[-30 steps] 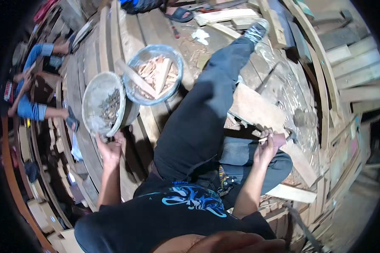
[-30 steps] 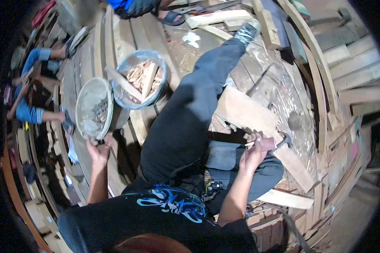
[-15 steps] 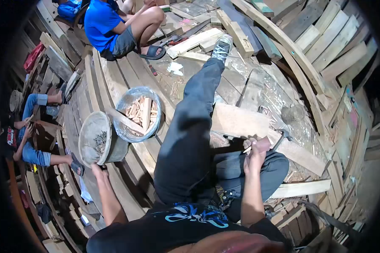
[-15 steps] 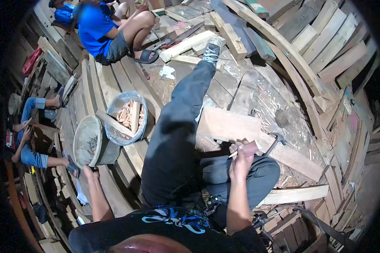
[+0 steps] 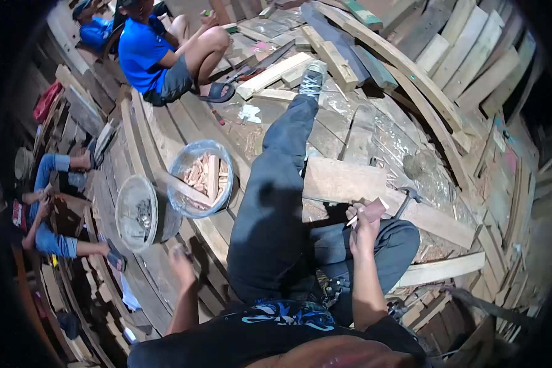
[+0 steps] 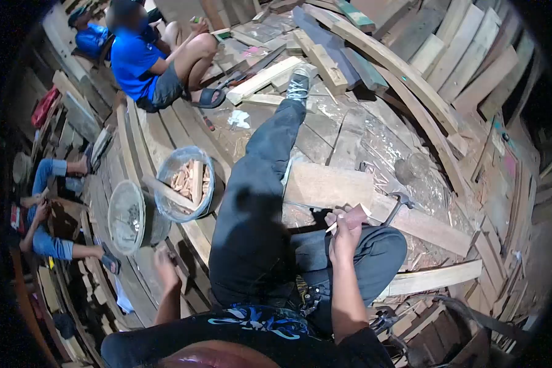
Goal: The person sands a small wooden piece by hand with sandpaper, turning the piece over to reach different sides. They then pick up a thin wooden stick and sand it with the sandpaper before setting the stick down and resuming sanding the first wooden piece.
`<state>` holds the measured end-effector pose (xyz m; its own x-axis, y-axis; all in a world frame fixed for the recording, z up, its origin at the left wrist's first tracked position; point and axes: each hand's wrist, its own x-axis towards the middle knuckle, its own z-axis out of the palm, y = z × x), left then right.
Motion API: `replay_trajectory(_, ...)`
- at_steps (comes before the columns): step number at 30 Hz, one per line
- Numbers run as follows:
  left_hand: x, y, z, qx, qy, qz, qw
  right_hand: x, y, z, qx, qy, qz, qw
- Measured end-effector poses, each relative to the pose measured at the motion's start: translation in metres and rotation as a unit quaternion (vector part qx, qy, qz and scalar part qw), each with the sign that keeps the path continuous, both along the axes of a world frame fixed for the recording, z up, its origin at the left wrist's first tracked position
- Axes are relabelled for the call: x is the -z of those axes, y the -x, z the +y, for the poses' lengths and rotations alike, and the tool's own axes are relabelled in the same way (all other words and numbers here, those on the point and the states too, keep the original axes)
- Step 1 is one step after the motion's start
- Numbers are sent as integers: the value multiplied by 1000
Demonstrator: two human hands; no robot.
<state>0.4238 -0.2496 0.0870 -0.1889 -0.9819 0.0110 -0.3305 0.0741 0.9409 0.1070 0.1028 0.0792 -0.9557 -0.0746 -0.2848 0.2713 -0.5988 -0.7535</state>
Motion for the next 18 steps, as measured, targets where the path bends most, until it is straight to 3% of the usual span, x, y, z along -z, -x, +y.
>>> replay_trajectory(1,-15,16,15,121,-25,-4,992,3,0,0,-1,3,8,1000)
replay_trajectory(2,-28,30,26,214,36,-71,974,5,-1,0,-1,-5,4,1000)
replay_trajectory(3,-56,51,36,296,219,-154,917,8,0,1,-2,-12,0,1000)
replay_trajectory(4,-53,56,28,311,280,-169,892,10,0,2,-4,-21,-3,1000)
replay_trajectory(6,-72,70,2,264,274,-171,909,17,1,7,5,-24,2,1000)
replay_trajectory(7,-82,73,-26,228,354,-152,894,18,1,9,9,-30,2,999)
replay_trajectory(8,-79,68,-57,152,327,-101,927,18,1,8,10,-36,1,999)
replay_trajectory(9,-77,53,-101,80,361,-114,922,16,1,9,2,-30,-3,1000)
replay_trajectory(10,-95,56,-127,2,304,-30,952,17,0,10,4,-5,8,1000)
replay_trajectory(11,-101,47,-169,-28,376,-50,925,15,0,9,-3,-15,7,1000)
replay_trajectory(13,-79,15,-269,-82,373,-193,904,24,4,13,-13,-2,21,1000)
replay_trajectory(15,-55,7,-312,14,133,-298,945,28,4,12,-22,17,33,999)
replay_trajectory(16,-3,-13,-368,91,91,-357,925,29,3,12,-26,27,40,999)
replay_trajectory(17,36,-21,-390,137,-22,-340,930,20,-1,9,-17,3,24,1000)
replay_trajectory(18,65,-11,-381,182,12,-338,923,16,-3,9,-14,-4,19,1000)
